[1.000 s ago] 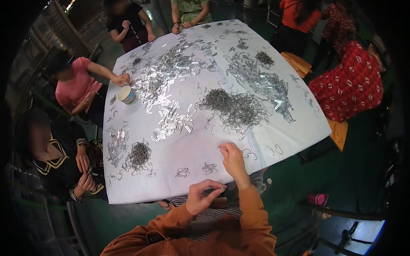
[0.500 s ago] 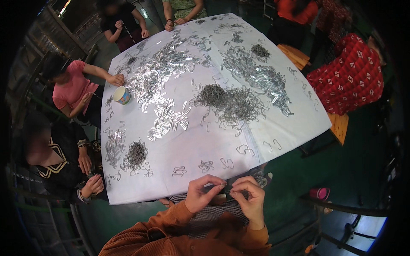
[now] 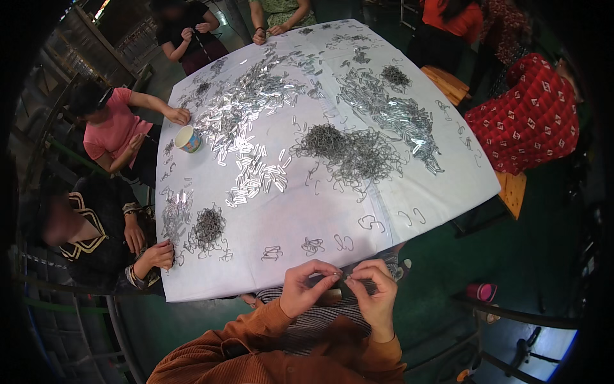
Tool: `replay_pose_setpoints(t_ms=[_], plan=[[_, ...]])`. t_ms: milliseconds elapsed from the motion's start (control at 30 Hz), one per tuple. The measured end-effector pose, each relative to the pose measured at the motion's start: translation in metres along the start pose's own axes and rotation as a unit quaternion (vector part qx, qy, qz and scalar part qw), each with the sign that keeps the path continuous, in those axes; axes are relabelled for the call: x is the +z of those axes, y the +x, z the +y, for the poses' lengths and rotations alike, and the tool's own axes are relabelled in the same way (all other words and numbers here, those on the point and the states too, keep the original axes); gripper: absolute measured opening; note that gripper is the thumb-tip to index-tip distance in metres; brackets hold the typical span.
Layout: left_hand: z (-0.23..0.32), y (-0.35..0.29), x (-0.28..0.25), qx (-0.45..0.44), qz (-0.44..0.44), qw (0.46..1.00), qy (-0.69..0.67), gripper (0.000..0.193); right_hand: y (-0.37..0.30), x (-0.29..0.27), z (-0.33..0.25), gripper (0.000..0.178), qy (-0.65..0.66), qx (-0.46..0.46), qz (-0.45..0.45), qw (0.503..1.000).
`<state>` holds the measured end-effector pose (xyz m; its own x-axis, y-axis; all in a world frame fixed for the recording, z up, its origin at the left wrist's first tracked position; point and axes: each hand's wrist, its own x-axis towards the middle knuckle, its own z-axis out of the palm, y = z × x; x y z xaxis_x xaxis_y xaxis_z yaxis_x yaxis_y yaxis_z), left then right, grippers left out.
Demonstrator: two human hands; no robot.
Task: The person sits at a table and repeatedly picks up small metal pieces, linking them together by hand to form chains. The person places the finished chains onto a hanging metal rack and continues the process with new pieces from the table.
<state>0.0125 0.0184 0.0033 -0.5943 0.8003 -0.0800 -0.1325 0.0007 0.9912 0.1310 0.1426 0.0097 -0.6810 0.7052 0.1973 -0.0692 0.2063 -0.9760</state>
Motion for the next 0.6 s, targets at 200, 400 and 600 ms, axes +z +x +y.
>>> replay_pose_setpoints(t_ms=[200, 400, 600], plan=[[-0.005, 0.002, 0.004, 0.081, 0.015, 0.997, 0.014, 0.014, -0.002, 0.004, -0.007, 0.015, -0.028, -0.002, 0.014, 1.000], [-0.002, 0.000, 0.006, 0.053, 0.012, 0.998, 0.028, 0.015, -0.004, 0.007, -0.006, 0.015, -0.021, -0.011, 0.034, 0.999], [0.002, 0.001, 0.006, 0.071, 0.004, 0.996, 0.054, 0.014, -0.007, 0.011, -0.005, 0.016, -0.004, -0.022, 0.047, 0.999]])
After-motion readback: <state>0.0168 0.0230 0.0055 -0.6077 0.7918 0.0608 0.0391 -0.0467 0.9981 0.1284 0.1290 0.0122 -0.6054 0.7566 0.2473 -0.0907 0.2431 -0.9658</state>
